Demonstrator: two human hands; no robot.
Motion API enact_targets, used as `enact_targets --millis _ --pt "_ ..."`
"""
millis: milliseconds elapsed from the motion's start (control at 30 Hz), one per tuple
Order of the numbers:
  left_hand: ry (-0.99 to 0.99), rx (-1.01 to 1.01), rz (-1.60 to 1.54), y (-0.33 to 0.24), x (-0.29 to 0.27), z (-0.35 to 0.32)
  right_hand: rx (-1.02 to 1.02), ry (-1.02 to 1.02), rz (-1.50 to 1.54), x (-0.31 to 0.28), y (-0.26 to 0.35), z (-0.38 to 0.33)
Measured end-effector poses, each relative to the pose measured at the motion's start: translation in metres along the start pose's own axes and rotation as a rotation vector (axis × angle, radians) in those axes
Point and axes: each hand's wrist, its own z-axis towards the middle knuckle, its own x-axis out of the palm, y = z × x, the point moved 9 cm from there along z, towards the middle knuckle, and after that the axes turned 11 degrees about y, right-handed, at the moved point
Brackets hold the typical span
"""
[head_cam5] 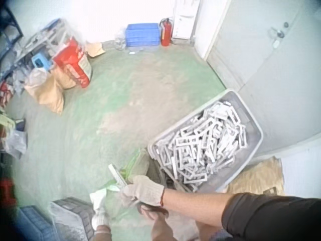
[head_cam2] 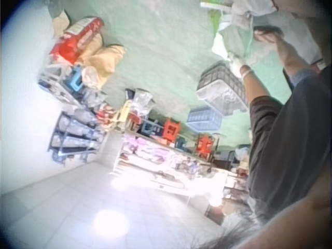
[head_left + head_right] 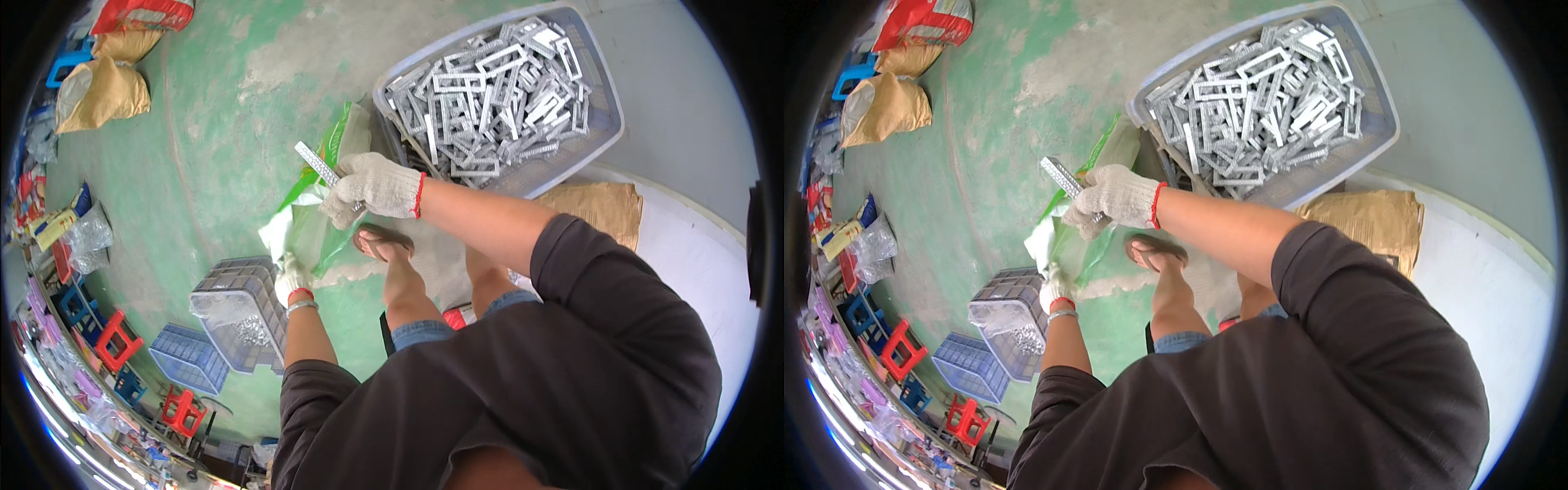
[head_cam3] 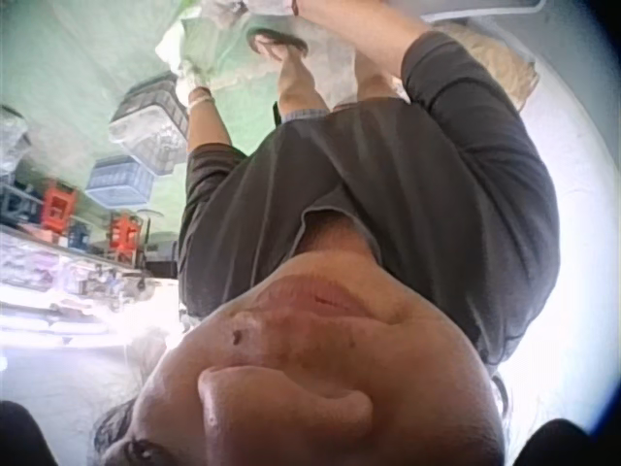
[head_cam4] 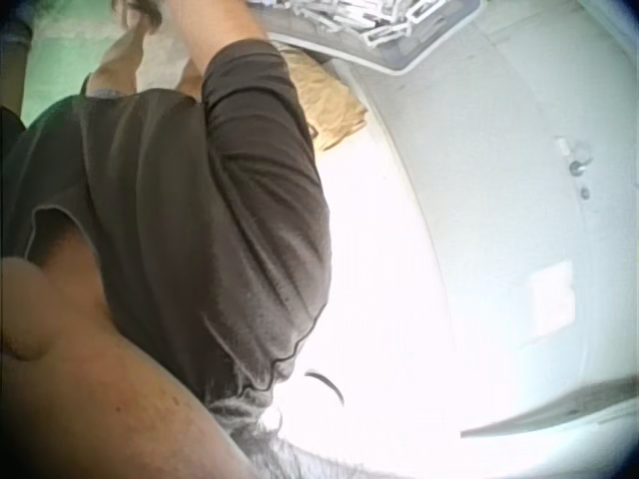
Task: The person takes metal brackets from a plastic bin and places them into a green plastic bag while standing and later sitting on a stool.
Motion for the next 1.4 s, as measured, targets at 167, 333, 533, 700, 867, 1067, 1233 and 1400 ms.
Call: enact_targets --millis 167,333,533,700,867,1067,1233,1400 --pt "-0.042 0.237 -0.590 -0.076 -0.060 -0.093 -0.018 -0.018 -0.016 0.014 0.036 -0.037" --pt "-0.104 0.424 0.115 -0.191 -0.062 -0.081 -0.162 -0.144 -0.249 -0.083 0.061 -0.041" --pt "-0.115 0.231 -0.001 -0.215 -0.042 -0.077 -0.166 -0.307 -0.300 -0.120 0.069 -0.080" --pt "-0.461 0.435 0.135 -0.226 -0.069 -0.148 -0.121 -0.309 -0.132 -0.097 0.073 -0.129" --pt "0.327 0.607 -0.603 -0.305 -0.009 -0.254 -0.140 -0.434 -0.929 -0.053 0.116 -0.176" --pt "0.776 0.830 -0.942 -0.392 0.041 -0.322 -0.427 -0.433 -1.542 -0.003 0.149 -0.210" --pt "0.893 0.783 -1.257 -0.395 0.050 -0.334 -0.475 -0.404 -1.299 -0.014 0.166 -0.234" --pt "0.918 0.892 -1.348 -0.402 0.055 -0.350 -0.348 -0.246 -0.789 -0.038 0.161 -0.242"
